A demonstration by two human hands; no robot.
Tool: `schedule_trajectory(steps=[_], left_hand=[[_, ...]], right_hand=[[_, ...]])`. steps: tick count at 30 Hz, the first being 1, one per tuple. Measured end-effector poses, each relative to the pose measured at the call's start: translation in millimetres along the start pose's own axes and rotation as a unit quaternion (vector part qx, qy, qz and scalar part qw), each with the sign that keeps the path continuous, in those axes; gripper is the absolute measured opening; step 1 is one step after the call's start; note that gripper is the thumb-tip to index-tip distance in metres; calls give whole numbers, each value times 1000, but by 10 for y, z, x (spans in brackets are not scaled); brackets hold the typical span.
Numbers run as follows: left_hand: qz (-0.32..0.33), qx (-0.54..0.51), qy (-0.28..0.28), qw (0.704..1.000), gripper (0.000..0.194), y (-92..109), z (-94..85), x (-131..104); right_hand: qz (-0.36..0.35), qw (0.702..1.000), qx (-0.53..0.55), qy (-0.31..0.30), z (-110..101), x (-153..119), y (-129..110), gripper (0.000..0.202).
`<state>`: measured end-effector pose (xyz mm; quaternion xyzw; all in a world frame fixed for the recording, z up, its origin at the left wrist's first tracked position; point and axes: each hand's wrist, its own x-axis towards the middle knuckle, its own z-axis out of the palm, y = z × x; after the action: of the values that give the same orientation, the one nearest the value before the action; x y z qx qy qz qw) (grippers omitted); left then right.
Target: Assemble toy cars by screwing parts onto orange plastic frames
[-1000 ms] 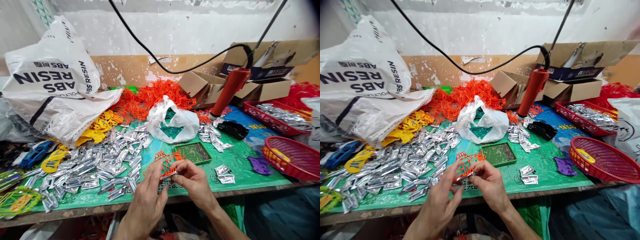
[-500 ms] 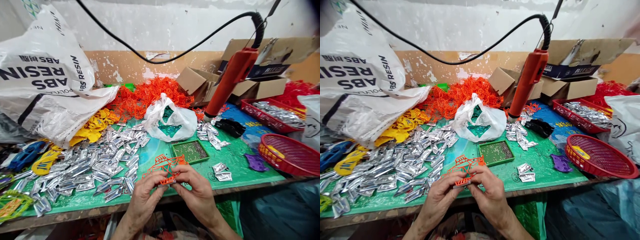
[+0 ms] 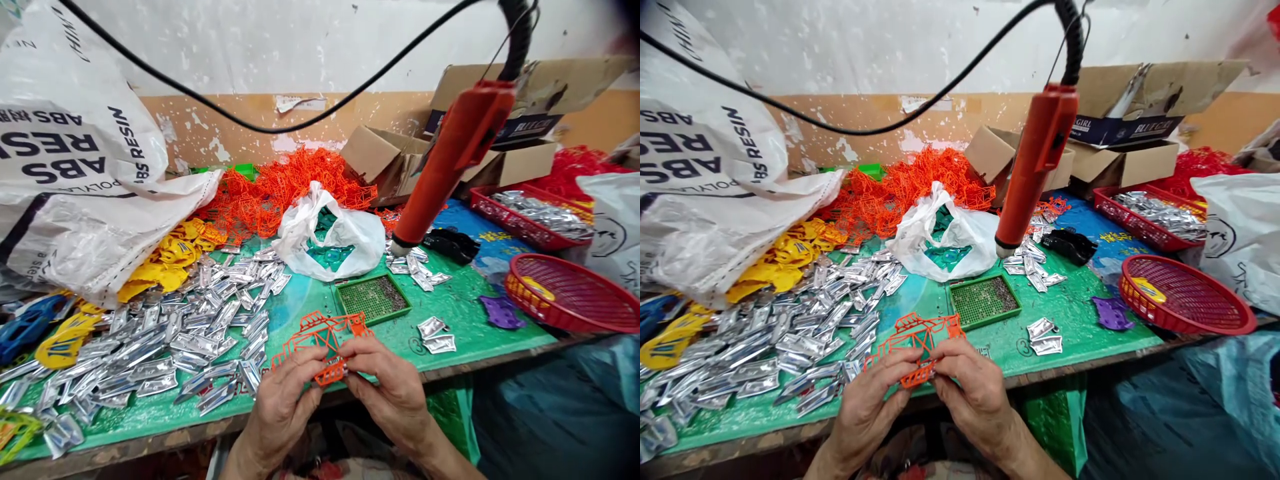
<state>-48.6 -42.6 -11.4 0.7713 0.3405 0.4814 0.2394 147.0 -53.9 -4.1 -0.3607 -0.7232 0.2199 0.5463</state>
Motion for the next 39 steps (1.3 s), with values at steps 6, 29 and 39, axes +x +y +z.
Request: schedule_trajectory(steps=[6, 29, 39], left_hand=[[35, 62, -23, 997, 49, -66, -17, -20], [-72, -13, 86, 994, 47, -11, 89, -111], [59, 96, 111, 987, 36, -65, 132, -139]], right_hand=[[7, 1000, 27, -3, 44, 9, 50, 23], [-27, 997, -74, 20, 94, -57, 164, 37], [-47, 986, -156, 38, 211, -180, 187, 29]])
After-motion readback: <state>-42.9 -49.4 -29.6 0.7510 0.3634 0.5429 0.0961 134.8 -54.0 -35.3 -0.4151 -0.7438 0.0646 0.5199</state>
